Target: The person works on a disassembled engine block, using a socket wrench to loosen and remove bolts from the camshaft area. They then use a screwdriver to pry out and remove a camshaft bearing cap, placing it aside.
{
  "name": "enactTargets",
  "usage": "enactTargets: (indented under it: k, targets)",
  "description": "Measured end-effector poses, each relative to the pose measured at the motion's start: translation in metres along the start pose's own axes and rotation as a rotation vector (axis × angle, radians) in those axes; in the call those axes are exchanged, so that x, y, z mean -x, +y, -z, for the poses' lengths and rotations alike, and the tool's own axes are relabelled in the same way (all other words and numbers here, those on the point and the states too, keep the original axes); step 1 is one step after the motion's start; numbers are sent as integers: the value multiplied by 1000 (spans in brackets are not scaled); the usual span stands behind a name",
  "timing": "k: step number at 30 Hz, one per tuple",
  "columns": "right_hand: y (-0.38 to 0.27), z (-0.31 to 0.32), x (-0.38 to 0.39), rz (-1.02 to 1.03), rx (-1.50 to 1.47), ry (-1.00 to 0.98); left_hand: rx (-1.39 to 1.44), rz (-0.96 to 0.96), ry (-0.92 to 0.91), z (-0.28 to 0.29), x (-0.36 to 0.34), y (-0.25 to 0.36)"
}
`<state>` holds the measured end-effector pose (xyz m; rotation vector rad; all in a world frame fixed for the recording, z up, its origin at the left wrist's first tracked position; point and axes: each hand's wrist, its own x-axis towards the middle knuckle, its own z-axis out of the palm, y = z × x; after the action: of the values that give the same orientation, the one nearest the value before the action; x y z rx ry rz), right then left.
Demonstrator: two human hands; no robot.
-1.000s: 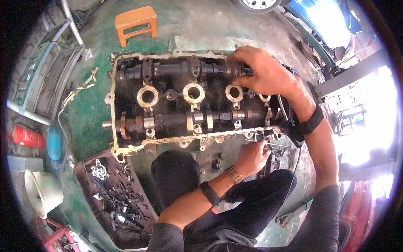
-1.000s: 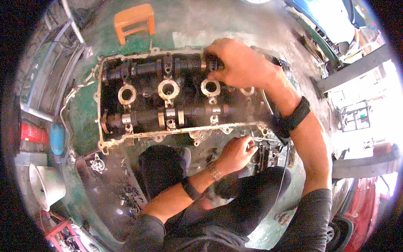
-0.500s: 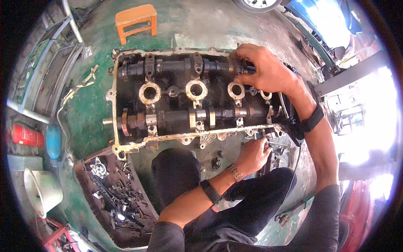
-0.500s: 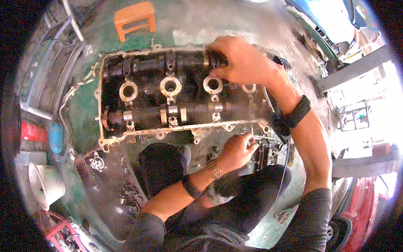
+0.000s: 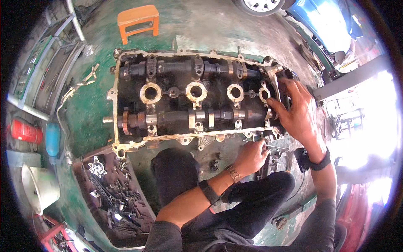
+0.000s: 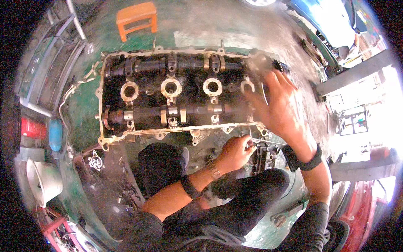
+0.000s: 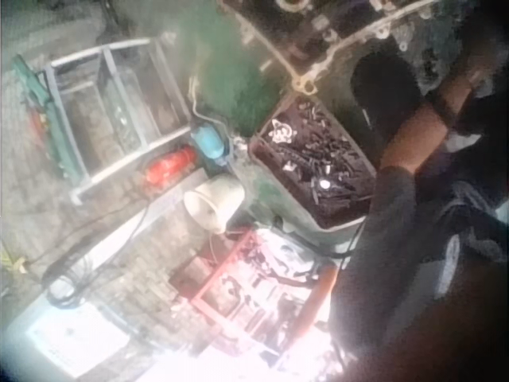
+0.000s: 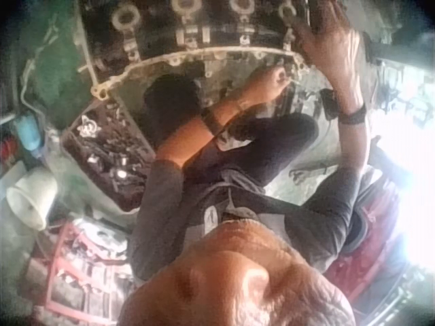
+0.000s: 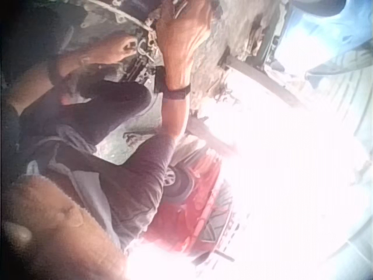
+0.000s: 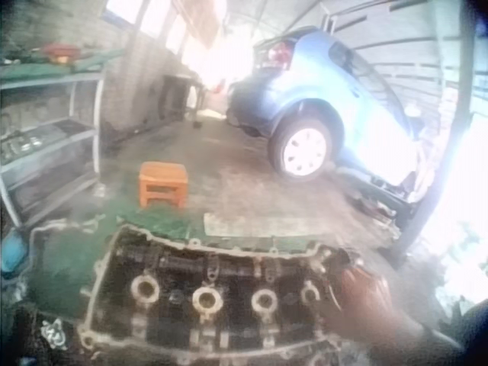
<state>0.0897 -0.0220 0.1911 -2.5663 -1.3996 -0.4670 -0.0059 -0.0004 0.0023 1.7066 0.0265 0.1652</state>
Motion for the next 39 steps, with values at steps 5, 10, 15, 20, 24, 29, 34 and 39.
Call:
enactTargets:
  k: [5, 10, 15, 20, 24, 29, 34, 39]
  targets:
    - [21, -8, 29, -223, -169, -203, -43, -23, -54, -6, -1, -1]
    - [22, -9, 28, -31, -11, -225, -38, -18, -6, -9, 0, -5]
    - [43, -5, 19, -343, -152, -427, -48, -37, 13, -7, 0, -7]
    - [58, -12, 28, -507, -341, -36, -38, -77, 30, -5, 1, -7]
    - [30, 0, 24, -323, -646, 78, -47, -39, -10, -8, 0, -6]
    - [-41, -1, -5, -178, -243, 98, -73, -23, -44, -9, -3, -10]
    - [-65, -29, -14, 212, -6, -249, -51, -181, 120, -9, -1, -14]
    - [-51, -23, -20, 77, -207, 99, -5, 8, -41, -8, -3, -6]
